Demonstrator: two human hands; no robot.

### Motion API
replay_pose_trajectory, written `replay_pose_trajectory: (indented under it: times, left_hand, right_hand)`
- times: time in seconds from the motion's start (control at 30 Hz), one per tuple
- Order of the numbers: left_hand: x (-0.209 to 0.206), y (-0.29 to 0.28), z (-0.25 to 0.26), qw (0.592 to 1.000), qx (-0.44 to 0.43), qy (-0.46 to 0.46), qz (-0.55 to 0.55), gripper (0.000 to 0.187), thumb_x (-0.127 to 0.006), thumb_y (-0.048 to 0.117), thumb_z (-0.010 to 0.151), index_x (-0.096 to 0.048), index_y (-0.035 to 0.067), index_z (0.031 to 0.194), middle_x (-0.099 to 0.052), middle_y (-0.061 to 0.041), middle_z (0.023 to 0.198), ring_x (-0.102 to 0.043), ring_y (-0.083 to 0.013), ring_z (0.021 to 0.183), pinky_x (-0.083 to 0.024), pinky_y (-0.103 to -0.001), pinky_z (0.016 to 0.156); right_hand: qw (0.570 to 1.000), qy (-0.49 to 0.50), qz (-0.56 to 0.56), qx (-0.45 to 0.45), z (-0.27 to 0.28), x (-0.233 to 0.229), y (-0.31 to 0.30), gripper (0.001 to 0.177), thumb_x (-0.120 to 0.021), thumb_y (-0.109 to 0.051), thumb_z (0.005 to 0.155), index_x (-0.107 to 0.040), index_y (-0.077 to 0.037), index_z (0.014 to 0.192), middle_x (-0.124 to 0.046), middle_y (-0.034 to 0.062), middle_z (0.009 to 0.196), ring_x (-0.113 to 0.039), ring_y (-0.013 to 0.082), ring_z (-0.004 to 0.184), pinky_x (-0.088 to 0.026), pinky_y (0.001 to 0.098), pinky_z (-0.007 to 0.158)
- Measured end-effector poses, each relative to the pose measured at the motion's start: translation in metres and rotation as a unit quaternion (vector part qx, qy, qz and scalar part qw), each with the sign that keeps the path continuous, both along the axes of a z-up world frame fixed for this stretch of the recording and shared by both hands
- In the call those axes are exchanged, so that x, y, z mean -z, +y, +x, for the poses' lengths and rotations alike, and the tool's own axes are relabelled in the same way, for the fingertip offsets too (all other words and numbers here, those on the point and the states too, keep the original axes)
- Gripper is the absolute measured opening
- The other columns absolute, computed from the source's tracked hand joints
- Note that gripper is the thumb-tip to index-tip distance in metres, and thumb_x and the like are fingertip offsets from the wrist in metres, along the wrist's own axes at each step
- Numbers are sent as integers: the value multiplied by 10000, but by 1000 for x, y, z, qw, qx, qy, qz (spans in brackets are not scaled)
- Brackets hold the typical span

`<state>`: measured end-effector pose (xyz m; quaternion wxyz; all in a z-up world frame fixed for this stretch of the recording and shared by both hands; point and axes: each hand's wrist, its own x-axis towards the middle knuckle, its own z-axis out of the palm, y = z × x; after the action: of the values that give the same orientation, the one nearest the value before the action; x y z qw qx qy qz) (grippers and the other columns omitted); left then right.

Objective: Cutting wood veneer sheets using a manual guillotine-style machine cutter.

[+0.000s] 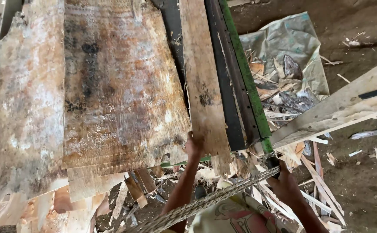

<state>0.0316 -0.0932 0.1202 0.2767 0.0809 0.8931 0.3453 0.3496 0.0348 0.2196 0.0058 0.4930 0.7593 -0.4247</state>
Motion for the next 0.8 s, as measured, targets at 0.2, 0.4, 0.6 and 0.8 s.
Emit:
replay_pose_trajectory:
  times: [0.2,0.4,0.6,0.8]
  left_hand:
    - [-25,33,52,955,130,245,-107,1089,-651,654,880,-30,120,1599,-109,-246,1642,-158,-496,1487,-163,-722,1159]
    - [-6,78,47,955,207,136,-160,1219,-664,719,845,27,102,1637,70,-246,1700,62,-515,1539,-30,-728,1212]
    - [11,93,38,943,210,190,-173,774,-674,220,860,-305,25,1512,-392,-279,1478,-370,-521,1370,-367,-747,1053]
    - [-32,86,20,969,172,173,24,365,-515,87,1000,-525,-10,1352,-686,-174,988,-677,-237,742,-585,-347,574]
  right_hand:
    - [999,-30,18,-24,-7,-44,1,600,-705,-179,838,-498,-91,1395,-745,203,777,-735,321,622,-555,471,597]
    - [1000,-15,-13,-3,-15,-65,-2,590,-720,-209,831,-527,-99,1378,-700,131,709,-702,269,560,-561,443,563]
    - [999,19,36,-27,-9,-45,3,588,-752,-264,807,-554,-84,1330,-736,117,748,-723,240,595,-556,407,595]
    - [999,-6,-46,14,-14,-54,3,626,-743,-256,829,-509,-102,1389,-749,179,800,-732,291,615,-579,440,599]
